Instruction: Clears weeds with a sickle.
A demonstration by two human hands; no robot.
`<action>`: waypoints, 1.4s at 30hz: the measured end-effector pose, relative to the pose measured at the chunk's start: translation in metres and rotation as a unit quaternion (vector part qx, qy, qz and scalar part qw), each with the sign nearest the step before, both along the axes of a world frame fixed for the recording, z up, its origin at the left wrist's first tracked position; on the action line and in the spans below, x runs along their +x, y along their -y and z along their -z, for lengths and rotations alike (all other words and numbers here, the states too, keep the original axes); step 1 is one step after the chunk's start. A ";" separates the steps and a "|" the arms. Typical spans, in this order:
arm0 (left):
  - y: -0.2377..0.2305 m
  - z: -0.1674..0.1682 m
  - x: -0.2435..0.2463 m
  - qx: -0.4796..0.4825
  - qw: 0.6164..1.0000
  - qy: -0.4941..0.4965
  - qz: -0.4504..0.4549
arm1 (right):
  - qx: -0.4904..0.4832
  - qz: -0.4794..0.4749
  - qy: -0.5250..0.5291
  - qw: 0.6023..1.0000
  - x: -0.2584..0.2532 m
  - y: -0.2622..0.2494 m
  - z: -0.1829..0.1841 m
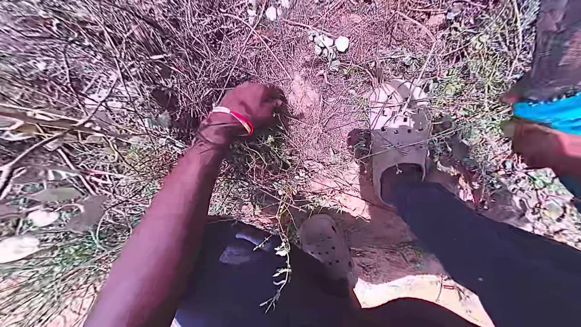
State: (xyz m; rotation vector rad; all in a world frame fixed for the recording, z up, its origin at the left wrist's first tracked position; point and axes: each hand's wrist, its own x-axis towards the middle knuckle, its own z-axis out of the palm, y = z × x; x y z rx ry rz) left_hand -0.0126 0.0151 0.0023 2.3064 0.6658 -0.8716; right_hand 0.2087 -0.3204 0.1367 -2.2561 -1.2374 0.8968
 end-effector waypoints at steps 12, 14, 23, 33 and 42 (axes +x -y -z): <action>0.102 0.001 0.023 -0.045 0.965 -0.100 0.238 | -0.102 0.274 -0.402 0.867 -0.032 -0.008 0.091; 0.110 -0.006 0.020 -0.059 0.958 -0.130 0.247 | -0.106 0.262 -0.405 0.869 -0.033 -0.001 0.094; 0.057 -0.059 0.045 0.041 0.981 -0.138 0.129 | -0.119 0.274 -0.374 0.878 -0.043 0.009 0.089; -0.087 -0.038 -0.017 0.390 0.898 0.037 -0.203 | -0.033 0.139 -0.052 0.988 -0.059 0.023 0.089; -0.092 -0.035 -0.016 0.349 0.918 -0.005 -0.188 | 0.002 -0.042 0.005 0.999 -0.059 0.022 0.088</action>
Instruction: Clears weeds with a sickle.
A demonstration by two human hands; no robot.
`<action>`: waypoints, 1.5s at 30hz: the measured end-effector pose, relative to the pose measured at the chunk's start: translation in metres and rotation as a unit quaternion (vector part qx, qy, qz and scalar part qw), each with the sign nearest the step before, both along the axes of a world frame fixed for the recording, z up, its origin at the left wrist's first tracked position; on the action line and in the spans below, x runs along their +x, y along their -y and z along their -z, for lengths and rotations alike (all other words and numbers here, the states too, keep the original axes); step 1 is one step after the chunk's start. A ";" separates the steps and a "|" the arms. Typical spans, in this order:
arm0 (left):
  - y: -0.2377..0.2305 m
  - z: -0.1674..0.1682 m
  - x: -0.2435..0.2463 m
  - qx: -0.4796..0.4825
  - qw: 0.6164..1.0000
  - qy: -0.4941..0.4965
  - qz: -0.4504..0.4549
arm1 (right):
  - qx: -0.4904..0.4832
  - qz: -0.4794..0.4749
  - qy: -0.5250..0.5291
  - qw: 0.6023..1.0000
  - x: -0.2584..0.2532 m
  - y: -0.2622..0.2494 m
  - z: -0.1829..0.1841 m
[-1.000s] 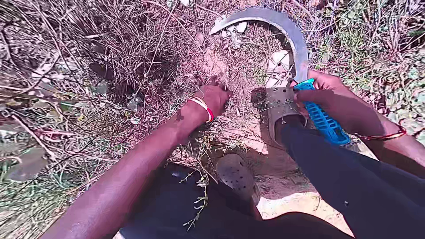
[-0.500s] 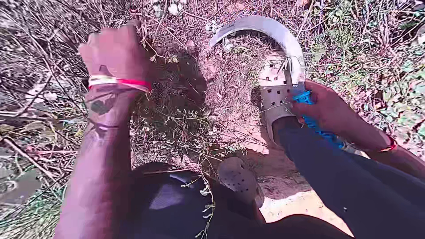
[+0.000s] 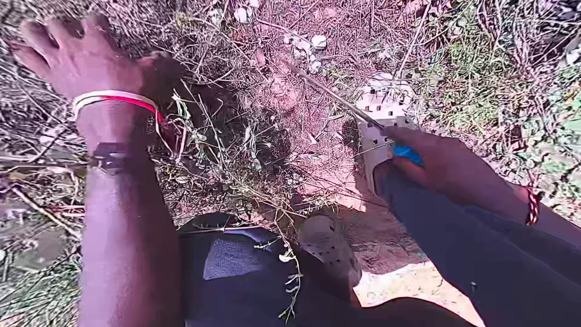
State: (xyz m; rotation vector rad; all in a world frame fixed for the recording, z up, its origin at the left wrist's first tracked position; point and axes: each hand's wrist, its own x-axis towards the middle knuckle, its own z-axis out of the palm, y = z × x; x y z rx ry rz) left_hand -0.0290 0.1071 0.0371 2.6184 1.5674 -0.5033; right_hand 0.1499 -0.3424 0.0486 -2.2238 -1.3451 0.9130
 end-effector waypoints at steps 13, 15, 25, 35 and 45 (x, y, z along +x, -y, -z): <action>0.014 0.015 -0.029 -0.120 0.987 0.029 -0.101 | 0.220 0.090 0.074 0.969 0.018 -0.071 -0.077; 0.017 0.014 -0.029 -0.112 0.987 0.030 -0.110 | 0.282 0.128 0.022 0.951 0.013 -0.089 -0.092; 0.015 0.023 -0.034 -0.121 0.986 0.008 -0.110 | -0.250 -0.021 0.011 0.968 0.021 0.015 -0.062; 0.002 0.030 -0.026 -0.123 0.988 0.002 -0.091 | 0.370 0.146 0.038 0.917 0.033 -0.063 -0.094; 0.017 0.018 -0.023 -0.121 0.988 -0.020 -0.094 | -0.270 0.033 0.011 0.962 0.014 0.017 -0.047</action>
